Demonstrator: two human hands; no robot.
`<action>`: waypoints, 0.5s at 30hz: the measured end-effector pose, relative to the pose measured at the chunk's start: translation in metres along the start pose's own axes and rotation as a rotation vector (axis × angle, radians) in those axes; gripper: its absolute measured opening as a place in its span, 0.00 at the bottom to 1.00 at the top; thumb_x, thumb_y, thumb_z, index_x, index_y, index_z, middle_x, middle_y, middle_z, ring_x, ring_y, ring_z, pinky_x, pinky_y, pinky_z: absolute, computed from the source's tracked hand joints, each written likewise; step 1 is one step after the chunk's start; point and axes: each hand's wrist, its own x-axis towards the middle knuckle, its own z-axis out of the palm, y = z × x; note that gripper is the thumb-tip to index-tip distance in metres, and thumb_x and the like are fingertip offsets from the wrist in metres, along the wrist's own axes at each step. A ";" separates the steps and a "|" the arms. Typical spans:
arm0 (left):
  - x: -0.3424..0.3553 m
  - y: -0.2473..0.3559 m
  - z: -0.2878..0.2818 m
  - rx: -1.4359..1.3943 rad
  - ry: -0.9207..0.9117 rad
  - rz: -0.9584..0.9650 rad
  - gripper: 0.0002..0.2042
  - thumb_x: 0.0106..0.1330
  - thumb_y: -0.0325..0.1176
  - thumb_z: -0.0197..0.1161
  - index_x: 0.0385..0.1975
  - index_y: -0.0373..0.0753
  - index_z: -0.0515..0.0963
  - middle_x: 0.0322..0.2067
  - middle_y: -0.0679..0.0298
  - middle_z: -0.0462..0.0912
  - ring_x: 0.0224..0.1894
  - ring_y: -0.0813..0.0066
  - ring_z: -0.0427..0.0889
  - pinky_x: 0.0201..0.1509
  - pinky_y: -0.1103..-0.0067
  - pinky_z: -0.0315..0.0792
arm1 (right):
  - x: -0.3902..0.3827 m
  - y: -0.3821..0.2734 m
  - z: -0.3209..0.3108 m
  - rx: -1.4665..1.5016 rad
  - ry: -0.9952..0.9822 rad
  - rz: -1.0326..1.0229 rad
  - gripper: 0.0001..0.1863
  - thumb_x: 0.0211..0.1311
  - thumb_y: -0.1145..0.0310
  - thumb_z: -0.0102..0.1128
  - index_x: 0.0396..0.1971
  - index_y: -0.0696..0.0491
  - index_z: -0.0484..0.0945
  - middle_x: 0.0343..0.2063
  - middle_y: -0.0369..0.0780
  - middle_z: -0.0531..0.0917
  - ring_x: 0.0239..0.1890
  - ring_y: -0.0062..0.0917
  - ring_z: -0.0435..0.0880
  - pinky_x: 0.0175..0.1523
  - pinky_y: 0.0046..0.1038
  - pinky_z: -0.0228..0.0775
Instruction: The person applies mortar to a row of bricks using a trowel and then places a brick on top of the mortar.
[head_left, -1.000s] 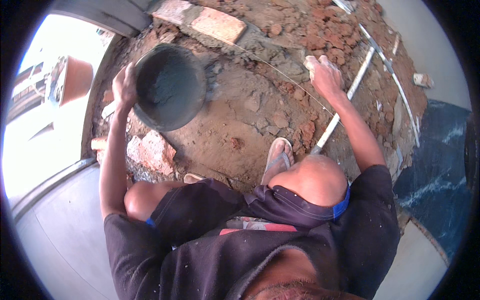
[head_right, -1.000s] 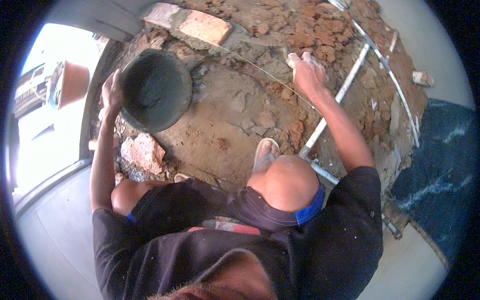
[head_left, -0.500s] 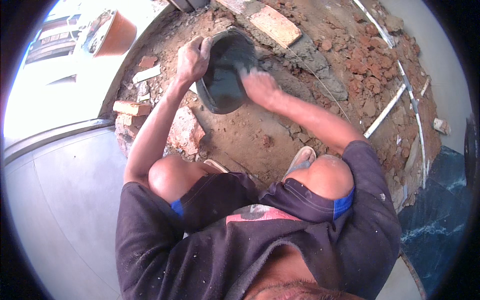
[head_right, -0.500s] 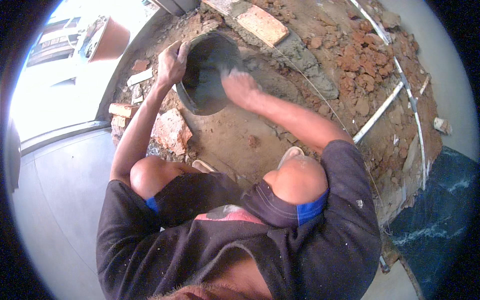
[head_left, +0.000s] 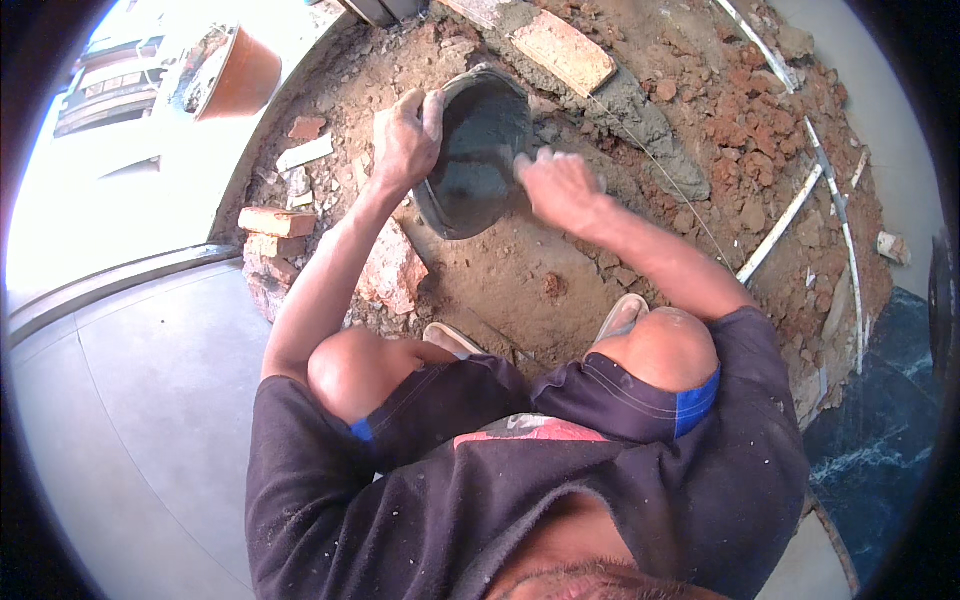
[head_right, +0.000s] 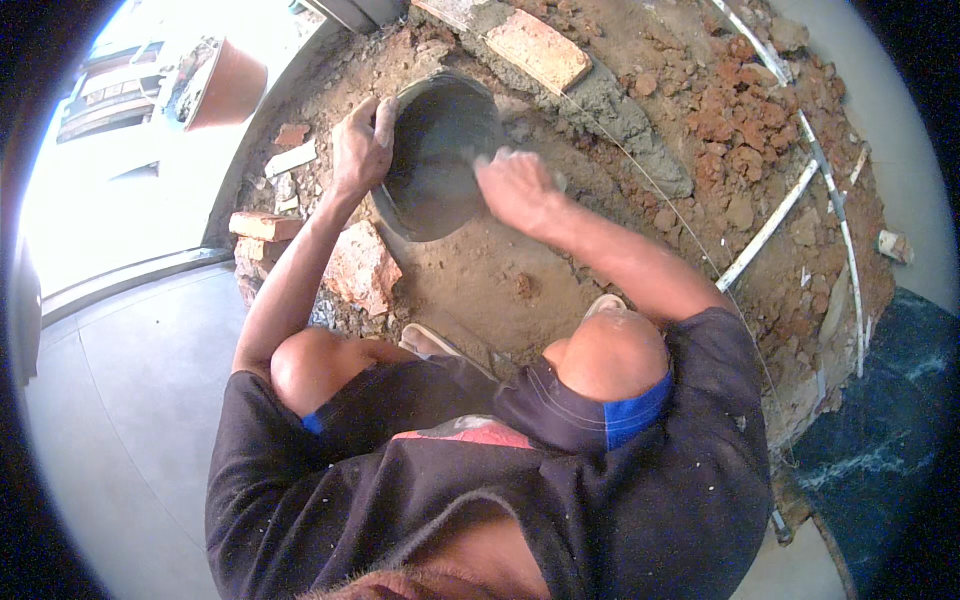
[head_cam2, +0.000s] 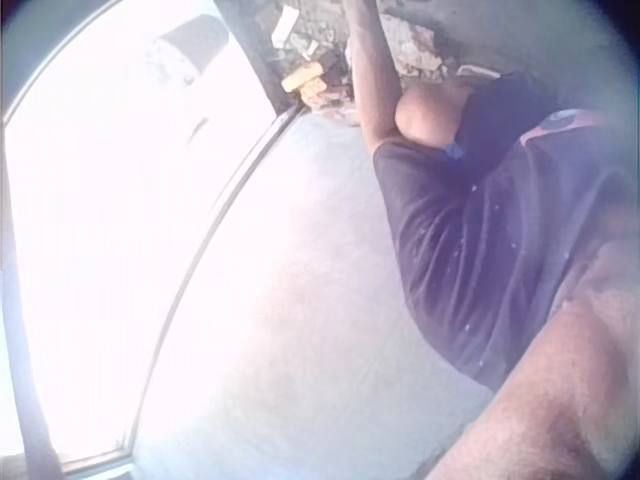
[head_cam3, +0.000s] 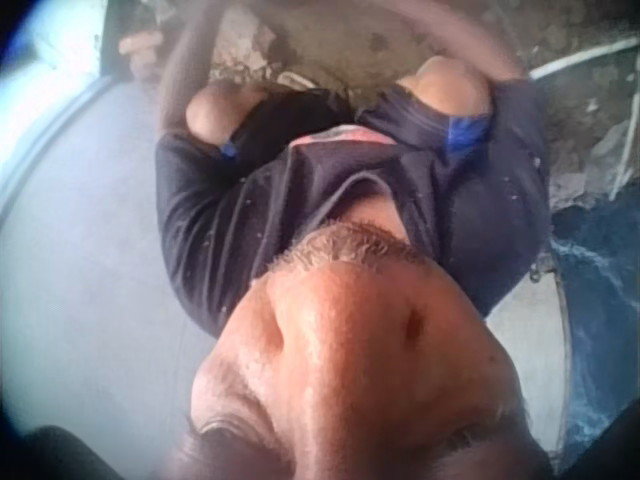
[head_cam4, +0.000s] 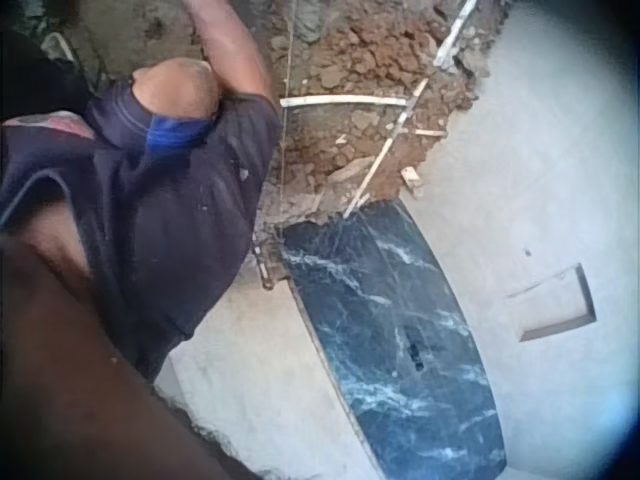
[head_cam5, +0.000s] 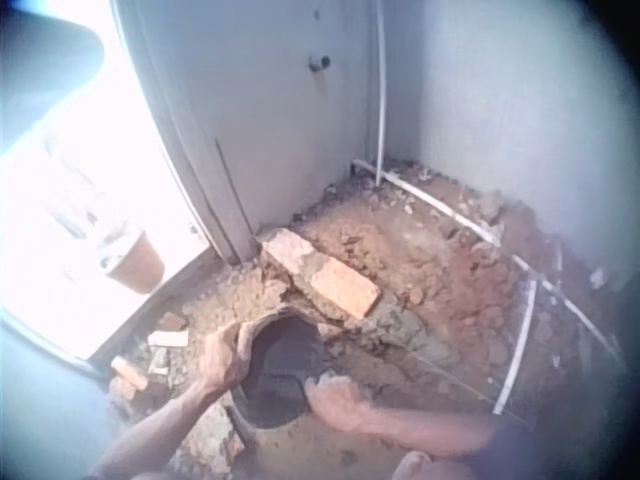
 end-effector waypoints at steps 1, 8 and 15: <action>-0.001 0.005 0.005 0.037 -0.004 0.026 0.20 0.73 0.46 0.54 0.31 0.32 0.77 0.25 0.42 0.79 0.31 0.45 0.81 0.39 0.62 0.72 | 0.000 0.007 0.003 -0.001 0.128 0.067 0.08 0.60 0.74 0.54 0.36 0.61 0.79 0.32 0.52 0.85 0.34 0.44 0.88 0.38 0.40 0.81; -0.004 0.001 0.004 -0.009 0.018 0.059 0.19 0.73 0.45 0.56 0.28 0.32 0.75 0.21 0.44 0.77 0.26 0.49 0.80 0.35 0.62 0.72 | 0.040 0.008 0.028 0.125 0.025 0.177 0.10 0.58 0.73 0.56 0.31 0.62 0.85 0.34 0.53 0.87 0.41 0.43 0.89 0.42 0.40 0.83; -0.016 -0.013 0.008 -0.099 0.115 0.141 0.19 0.73 0.43 0.57 0.27 0.32 0.75 0.17 0.49 0.74 0.20 0.60 0.74 0.30 0.67 0.70 | 0.057 0.031 0.015 0.235 -0.438 -0.065 0.14 0.46 0.70 0.64 0.33 0.62 0.86 0.32 0.52 0.87 0.37 0.43 0.89 0.38 0.43 0.80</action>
